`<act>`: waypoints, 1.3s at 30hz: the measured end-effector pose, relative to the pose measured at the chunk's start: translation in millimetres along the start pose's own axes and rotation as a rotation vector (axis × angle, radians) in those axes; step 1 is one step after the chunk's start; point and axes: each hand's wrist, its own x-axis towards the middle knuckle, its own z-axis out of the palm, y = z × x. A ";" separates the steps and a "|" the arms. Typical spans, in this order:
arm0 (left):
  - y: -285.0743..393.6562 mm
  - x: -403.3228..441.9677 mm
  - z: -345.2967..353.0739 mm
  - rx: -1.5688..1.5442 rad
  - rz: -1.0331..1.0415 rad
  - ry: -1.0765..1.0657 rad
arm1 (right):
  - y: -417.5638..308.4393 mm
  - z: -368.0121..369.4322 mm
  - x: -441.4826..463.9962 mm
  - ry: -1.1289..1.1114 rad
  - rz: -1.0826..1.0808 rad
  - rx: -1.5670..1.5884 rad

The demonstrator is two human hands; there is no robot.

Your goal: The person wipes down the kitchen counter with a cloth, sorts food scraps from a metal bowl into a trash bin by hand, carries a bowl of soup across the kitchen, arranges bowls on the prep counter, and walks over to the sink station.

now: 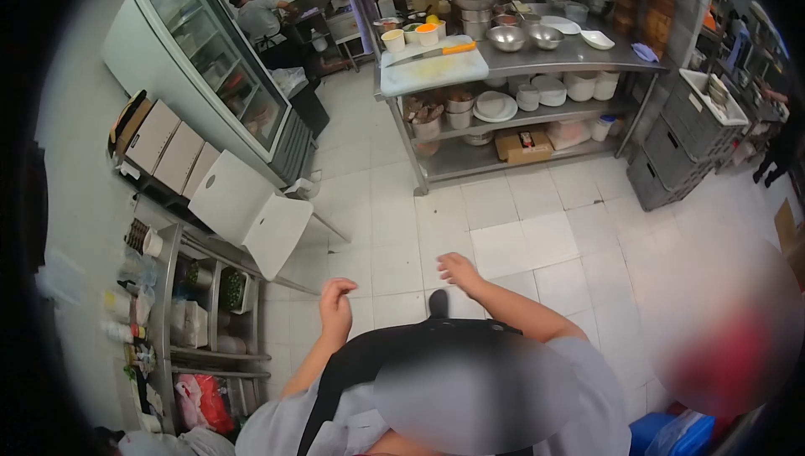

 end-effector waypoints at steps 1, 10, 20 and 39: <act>-5.8 20.5 13.4 -0.103 -0.017 -0.146 | 6.0 -24.6 7.8 0.076 -0.027 0.054; -18.8 212.6 174.9 -0.622 -0.221 -0.407 | 28.8 -202.1 47.2 0.827 0.099 -0.077; 29.0 309.7 355.0 -0.557 0.073 -0.800 | 4.7 -269.6 106.3 0.796 0.090 -0.423; 134.1 440.1 576.4 -0.637 -0.873 -0.825 | -277.4 -492.3 187.3 0.839 -0.679 -0.752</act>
